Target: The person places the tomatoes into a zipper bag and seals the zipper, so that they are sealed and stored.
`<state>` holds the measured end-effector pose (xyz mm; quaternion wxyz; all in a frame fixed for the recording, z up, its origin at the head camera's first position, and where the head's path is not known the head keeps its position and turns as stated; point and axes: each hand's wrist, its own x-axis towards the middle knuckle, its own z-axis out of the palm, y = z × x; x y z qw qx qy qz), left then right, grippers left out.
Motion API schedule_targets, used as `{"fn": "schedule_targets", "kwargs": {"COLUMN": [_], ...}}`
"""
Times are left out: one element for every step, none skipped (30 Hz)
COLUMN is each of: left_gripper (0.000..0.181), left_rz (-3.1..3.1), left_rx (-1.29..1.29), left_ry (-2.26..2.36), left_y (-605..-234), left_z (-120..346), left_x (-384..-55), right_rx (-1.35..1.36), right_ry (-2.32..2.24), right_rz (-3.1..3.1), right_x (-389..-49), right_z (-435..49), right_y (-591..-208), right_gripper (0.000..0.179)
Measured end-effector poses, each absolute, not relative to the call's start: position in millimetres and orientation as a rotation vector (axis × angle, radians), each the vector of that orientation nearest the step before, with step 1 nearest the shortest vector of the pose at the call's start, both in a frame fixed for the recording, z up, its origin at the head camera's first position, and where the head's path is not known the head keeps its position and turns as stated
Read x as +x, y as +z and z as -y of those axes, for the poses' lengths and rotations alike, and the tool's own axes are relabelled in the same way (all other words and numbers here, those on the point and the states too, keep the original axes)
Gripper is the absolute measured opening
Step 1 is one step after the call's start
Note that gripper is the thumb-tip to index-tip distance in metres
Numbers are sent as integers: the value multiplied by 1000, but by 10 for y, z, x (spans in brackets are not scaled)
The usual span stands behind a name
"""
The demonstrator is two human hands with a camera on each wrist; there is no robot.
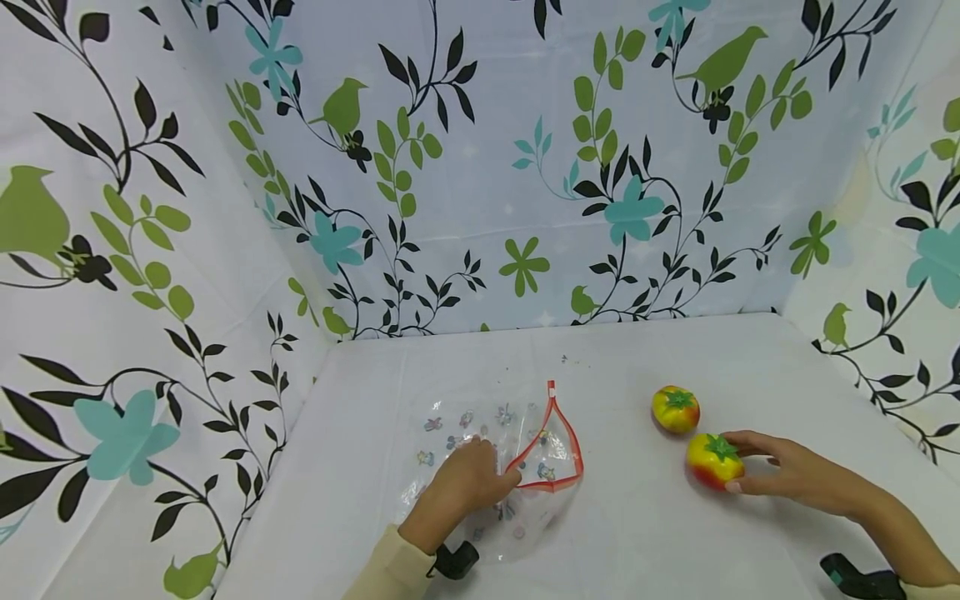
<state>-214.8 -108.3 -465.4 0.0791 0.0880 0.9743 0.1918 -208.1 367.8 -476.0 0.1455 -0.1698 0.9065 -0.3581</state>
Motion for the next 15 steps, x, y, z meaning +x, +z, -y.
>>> {"fn": "schedule_targets", "kwargs": {"left_gripper": [46,46,46,44,43,42,42,42,42,42,43,44,45,46,46], "left_rz": [-2917,-2916,-2915,-2912,-2909,-2906,-2902,-2899,-2896,-2894,-2892,-2890,-2890,-2889,-2888], "left_rx": [266,266,268,270,269,270,267,263,260,256,252,249,246,244,242], "left_ry": [573,575,579,587,594,602,612,620,626,632,635,638,640,640,640], "left_y": [-4652,-4653,-4651,-4650,-4650,-4649,-4650,-4648,-4644,-4642,-4638,-4638,-4637,-4638,-4641], "left_z": [1086,1087,1090,1093,1095,1098,1101,1103,1105,1106,1107,1108,1110,1111,1112], "left_x": [-2148,-2149,-2148,-2148,-2147,-2145,-2144,-2143,-2141,-2140,-2139,-2138,-2139,-2140,-2142], "right_rx": [-492,-494,-494,-496,-499,-498,-505,-511,-518,-528,-536,-545,-553,-554,-563], "right_ry": [-1033,-1031,-1035,-1036,-1039,-1045,-1047,-1048,-1049,-1051,-1048,-1047,-1043,-1039,-1043], "right_rz": [-2620,-2631,-2640,-2649,-2657,-2661,-2669,-2677,-2685,-2693,-2704,-2716,-2728,-2740,-2747], "right_x": [-2083,-2086,-2089,-2094,-2100,-2105,-2111,-2117,-2125,-2133,-2142,-2152,-2162,-2174,-2185], "right_z": [-3648,-3614,-3576,-3538,-3497,-3452,-3407,-3360,-3311,-3265,-3217,-3169,-3122,-3077,-3031], "right_y": [-4747,-4734,-4718,-4703,-4685,-4663,-4643,-4619,-4597,-4572,-4549,-4530,-4512,-4497,-4486], "right_gripper": [64,65,65,66,67,68,68,69,70,70,70,71,71,71,72]}}
